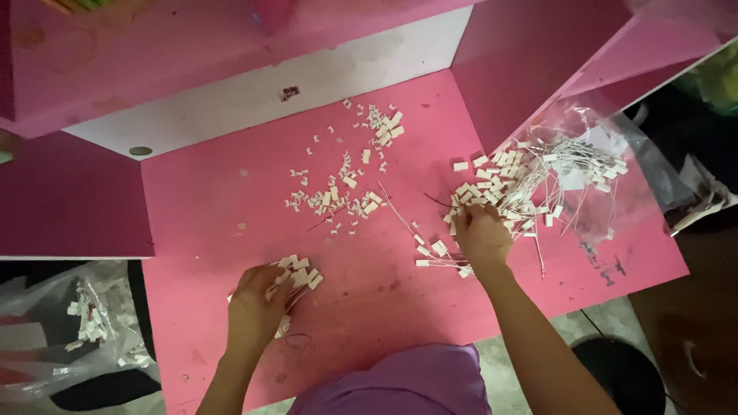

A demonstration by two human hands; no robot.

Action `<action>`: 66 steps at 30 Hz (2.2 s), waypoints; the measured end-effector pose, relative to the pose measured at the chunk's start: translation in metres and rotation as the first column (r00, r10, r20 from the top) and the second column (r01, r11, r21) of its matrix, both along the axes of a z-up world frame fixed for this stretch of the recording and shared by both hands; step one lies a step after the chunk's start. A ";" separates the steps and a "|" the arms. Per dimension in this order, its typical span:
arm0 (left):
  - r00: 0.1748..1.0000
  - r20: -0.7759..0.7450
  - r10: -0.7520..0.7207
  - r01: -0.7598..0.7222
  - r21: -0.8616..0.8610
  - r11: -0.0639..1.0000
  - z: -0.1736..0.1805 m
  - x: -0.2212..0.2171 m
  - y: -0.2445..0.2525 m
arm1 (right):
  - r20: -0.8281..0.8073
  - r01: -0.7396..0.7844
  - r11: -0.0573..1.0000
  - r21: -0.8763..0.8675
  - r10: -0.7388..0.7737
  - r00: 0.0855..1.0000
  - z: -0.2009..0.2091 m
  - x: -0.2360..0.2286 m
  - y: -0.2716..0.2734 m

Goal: The person is manually attaching small white plastic connectors to the ends of thin wires.

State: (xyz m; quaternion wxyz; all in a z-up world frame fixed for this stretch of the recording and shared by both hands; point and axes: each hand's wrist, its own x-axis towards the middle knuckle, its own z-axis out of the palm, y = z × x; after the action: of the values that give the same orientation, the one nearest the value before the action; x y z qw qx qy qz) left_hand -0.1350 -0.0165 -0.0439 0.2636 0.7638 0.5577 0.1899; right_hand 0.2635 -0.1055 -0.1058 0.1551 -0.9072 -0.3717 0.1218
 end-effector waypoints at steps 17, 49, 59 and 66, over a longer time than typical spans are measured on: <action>0.810 0.566 0.153 0.431 -0.753 0.498 0.053 0.161 -0.011 | -0.999 0.391 0.920 0.027 0.033 -0.011 0.116 -0.085 -0.042; 0.740 0.646 0.189 0.403 -0.651 0.644 0.131 0.155 -0.033 | -0.849 0.373 0.781 0.502 0.362 0.385 0.189 -0.084 -0.039; 0.672 0.716 0.188 0.449 -0.596 0.665 0.116 0.156 -0.032 | -0.871 0.428 0.780 0.456 0.293 0.395 0.195 -0.091 -0.038; 0.761 0.623 0.179 0.358 -0.634 0.685 0.127 0.155 -0.034 | -0.870 0.428 0.781 0.455 0.288 0.399 0.192 -0.093 -0.036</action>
State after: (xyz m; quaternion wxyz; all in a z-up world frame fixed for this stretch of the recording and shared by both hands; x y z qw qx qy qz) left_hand 0.0198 -0.0502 0.0835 0.7253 0.5115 0.4199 0.1895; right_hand 0.1707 -0.1417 0.0860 0.6252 -0.5975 -0.2001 0.4605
